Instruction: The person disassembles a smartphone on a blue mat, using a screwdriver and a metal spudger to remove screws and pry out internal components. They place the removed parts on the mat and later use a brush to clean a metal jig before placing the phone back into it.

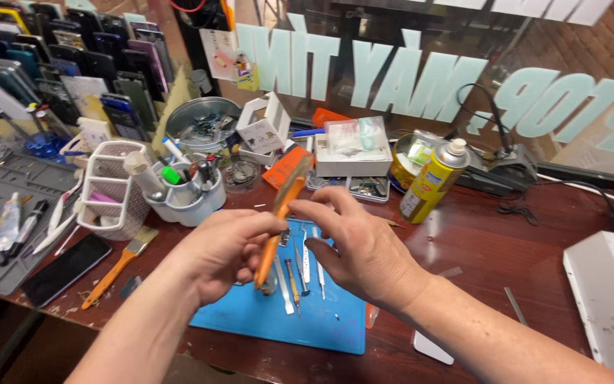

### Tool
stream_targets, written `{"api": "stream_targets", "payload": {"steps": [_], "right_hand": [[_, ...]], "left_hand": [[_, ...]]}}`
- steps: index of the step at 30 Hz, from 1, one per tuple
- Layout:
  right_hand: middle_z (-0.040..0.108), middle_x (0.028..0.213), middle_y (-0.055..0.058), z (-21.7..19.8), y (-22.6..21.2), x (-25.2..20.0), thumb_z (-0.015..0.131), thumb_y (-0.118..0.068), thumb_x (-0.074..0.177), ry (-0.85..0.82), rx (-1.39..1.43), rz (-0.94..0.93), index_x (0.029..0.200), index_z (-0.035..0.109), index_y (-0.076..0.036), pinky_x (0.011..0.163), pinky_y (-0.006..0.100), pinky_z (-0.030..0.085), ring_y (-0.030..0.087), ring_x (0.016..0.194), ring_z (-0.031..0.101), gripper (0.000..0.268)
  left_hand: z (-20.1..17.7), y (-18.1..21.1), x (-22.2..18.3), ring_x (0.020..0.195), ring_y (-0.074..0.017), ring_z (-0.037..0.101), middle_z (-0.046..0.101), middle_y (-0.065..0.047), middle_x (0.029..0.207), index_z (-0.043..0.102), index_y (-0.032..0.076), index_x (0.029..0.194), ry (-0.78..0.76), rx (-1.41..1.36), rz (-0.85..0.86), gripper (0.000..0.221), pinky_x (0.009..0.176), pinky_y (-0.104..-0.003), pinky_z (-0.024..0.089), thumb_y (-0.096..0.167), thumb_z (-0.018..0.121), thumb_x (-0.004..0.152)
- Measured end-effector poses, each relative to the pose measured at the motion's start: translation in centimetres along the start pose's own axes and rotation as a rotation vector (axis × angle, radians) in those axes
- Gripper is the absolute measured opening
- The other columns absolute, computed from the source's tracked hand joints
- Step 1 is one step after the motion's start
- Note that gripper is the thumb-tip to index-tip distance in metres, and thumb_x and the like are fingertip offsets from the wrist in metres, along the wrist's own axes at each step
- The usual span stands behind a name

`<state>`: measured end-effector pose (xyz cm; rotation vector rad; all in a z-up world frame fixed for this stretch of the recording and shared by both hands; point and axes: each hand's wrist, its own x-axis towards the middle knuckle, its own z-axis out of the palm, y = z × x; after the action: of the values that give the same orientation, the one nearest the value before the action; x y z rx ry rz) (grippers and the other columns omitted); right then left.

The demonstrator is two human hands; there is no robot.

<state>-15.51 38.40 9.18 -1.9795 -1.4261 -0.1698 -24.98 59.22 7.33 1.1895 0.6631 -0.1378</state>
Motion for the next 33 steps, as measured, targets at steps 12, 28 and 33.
{"api": "stream_targets", "payload": {"steps": [12, 28, 33], "right_hand": [[0.068, 0.111, 0.007, -17.5, 7.3, -14.0, 0.075, -0.005, 0.080, 0.279, -0.386, 0.154, 0.105, 0.071, -0.011, 0.073, 0.038, 0.059, 0.027, 0.089, 0.072, 0.026], [0.074, 0.083, 0.006, -43.6, 28.2, -33.9, 0.078, -0.015, 0.086, 0.485, 0.024, 0.861, 0.099, 0.072, -0.005, 0.059, 0.029, 0.057, 0.015, 0.069, 0.070, 0.018], [0.075, 0.095, 0.012, -45.4, 29.3, -34.7, 0.078, -0.022, 0.096, 0.520, -0.543, 0.676, 0.110, 0.073, -0.002, 0.074, 0.036, 0.058, 0.018, 0.081, 0.072, 0.025]], "left_hand": [[28.8, 1.2, 1.2, 0.043, -0.0108, 0.043, 0.051, -0.002, 0.057, 0.063, 0.004, 0.077, -0.322, 0.453, 0.184, 0.025, 0.038, -0.029, 0.029, 0.023, 0.079, 0.077], [61.1, -10.8, 3.6, 0.126, -0.0322, 0.051, 0.057, -0.016, 0.132, 0.046, 0.002, 0.134, -0.148, 1.049, 0.712, 0.104, 0.101, -0.057, 0.044, 0.056, 0.093, 0.058], [63.1, -12.2, 4.2, 0.135, -0.0312, 0.043, 0.053, -0.012, 0.138, 0.044, 0.002, 0.137, -0.048, 1.066, 0.771, 0.105, 0.106, -0.061, 0.036, 0.053, 0.093, 0.059]]}}
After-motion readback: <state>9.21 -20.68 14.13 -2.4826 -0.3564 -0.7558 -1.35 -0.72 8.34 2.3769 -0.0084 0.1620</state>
